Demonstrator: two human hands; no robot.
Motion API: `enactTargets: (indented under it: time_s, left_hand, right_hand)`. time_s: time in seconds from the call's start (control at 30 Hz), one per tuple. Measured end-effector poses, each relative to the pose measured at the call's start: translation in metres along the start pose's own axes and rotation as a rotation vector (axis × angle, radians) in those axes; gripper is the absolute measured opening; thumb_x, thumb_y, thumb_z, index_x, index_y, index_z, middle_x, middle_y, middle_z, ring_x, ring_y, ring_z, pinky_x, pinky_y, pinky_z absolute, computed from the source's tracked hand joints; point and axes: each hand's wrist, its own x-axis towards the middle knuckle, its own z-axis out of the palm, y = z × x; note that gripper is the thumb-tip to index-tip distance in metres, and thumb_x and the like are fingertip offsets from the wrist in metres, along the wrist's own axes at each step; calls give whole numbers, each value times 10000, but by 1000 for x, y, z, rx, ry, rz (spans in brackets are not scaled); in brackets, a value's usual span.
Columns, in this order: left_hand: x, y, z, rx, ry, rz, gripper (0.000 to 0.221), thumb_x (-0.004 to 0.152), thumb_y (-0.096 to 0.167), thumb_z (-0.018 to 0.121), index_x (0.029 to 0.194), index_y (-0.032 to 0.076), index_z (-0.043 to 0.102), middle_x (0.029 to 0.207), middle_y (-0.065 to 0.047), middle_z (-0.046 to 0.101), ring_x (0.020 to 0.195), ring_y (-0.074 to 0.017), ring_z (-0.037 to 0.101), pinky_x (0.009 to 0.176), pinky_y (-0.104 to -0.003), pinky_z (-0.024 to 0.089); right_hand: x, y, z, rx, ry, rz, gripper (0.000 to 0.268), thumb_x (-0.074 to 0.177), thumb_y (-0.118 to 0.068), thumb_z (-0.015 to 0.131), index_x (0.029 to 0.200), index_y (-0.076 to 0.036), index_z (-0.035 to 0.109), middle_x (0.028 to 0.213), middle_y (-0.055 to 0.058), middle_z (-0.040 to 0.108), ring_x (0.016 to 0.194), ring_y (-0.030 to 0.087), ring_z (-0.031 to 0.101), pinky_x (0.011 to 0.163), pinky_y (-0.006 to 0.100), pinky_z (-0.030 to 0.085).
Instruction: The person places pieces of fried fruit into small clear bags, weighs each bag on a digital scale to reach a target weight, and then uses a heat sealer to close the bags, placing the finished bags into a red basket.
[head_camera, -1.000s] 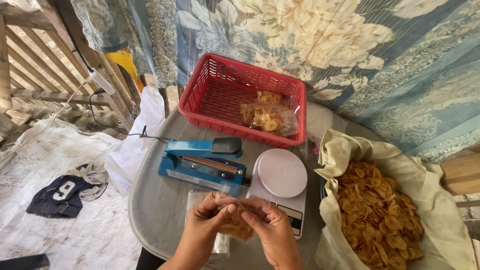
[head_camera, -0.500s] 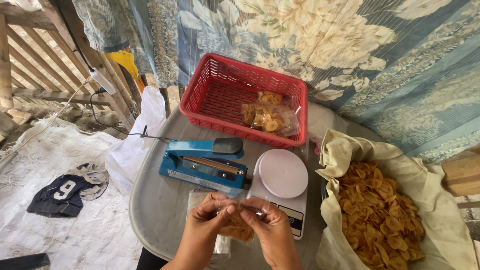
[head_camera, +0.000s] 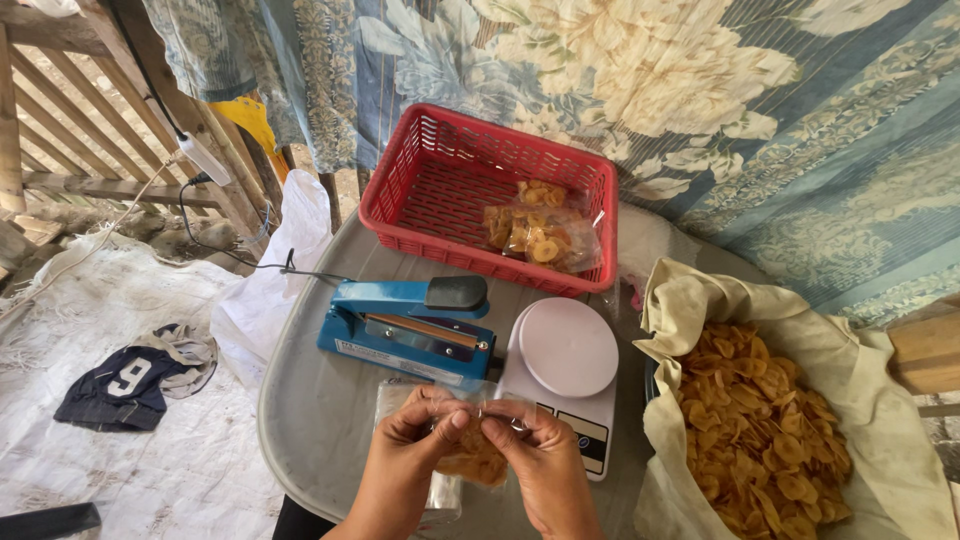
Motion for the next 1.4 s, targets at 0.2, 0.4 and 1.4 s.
enactTargets:
  time_s: [0.2, 0.4, 1.4]
  left_hand:
    - [2, 1, 4, -84, 22, -18, 145, 886, 95, 757, 960, -26, 785, 1009, -21, 649, 964, -149, 654, 886, -311, 515]
    - [-4, 20, 17, -51, 19, -76, 213, 850, 113, 731, 1047, 35, 757, 1078, -1, 683, 984, -132, 666, 894, -311, 522]
    - [7, 12, -5, -77, 5, -35, 240, 970, 158, 700, 1057, -57, 765, 998, -80, 726, 924, -160, 667, 847, -325, 520]
  right_hand:
    - [-1, -10, 6, 49, -34, 22, 253, 891, -106, 736, 1115, 11, 745, 1019, 69, 782, 935, 128, 706, 882, 288, 569]
    - [-5, -18, 17, 8, -37, 83, 380, 843, -130, 772, 1202, -47, 680, 1016, 38, 750, 952, 111, 698, 860, 264, 546]
    - [-1, -3, -2, 13, -14, -29, 163, 928, -49, 705, 1061, 31, 753, 960, 87, 774, 877, 129, 701, 838, 284, 569]
